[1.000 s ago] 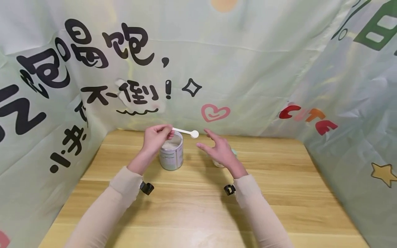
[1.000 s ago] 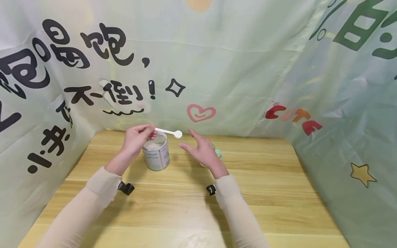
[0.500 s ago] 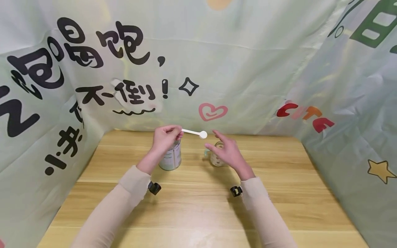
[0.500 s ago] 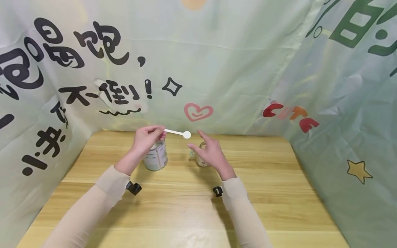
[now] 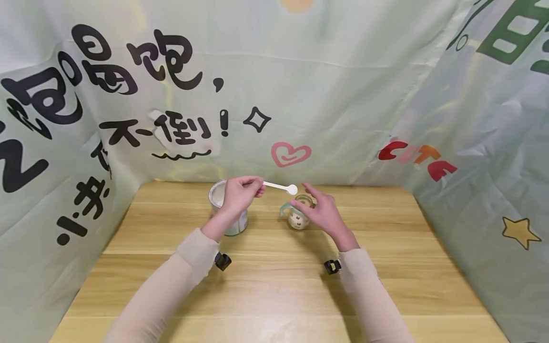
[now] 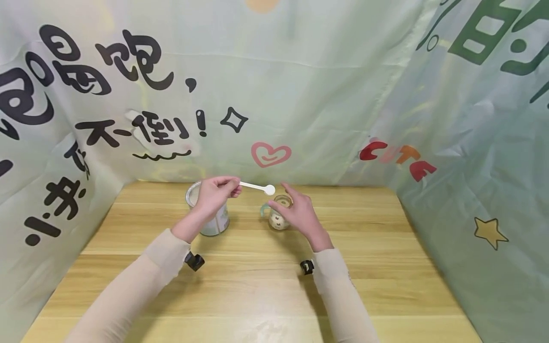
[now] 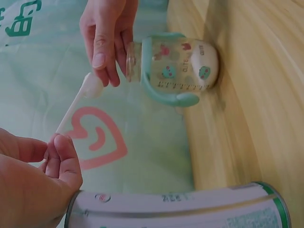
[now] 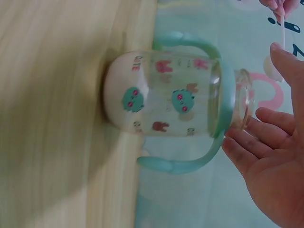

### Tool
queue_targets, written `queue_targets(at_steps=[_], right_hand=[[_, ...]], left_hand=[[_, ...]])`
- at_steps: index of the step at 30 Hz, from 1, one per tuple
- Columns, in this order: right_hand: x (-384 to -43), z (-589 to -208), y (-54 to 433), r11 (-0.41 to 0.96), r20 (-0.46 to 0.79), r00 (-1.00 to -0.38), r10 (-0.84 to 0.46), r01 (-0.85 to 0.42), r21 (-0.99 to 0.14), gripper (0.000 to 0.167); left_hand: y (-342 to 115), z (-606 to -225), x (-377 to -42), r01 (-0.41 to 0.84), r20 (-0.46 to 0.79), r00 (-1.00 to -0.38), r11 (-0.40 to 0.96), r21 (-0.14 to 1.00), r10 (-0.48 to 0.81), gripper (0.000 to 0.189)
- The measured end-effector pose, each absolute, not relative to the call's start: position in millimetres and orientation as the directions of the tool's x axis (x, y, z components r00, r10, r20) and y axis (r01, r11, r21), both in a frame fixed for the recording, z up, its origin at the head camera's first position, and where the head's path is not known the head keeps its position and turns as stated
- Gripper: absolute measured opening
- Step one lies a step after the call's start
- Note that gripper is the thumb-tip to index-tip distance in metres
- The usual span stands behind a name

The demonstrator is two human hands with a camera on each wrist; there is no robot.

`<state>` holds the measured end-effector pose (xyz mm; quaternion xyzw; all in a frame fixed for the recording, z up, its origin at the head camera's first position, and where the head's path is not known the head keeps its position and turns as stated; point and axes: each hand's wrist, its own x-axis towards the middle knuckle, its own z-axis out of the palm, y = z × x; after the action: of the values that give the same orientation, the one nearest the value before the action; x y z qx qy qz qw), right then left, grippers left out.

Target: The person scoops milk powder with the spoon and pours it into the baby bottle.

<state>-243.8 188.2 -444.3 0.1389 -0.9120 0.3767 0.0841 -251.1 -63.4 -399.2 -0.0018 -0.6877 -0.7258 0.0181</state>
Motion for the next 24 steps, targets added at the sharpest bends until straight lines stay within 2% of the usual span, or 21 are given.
queue_targets(at_steps=[24], right_hand=[[-235,-463,209,0.703,0.238,-0.956,-0.169,-0.286,-0.651,0.078]], left_hand=[[-35,-406,-248,0.068,0.068,-0.998,0.005,0.998,0.017,0.019]])
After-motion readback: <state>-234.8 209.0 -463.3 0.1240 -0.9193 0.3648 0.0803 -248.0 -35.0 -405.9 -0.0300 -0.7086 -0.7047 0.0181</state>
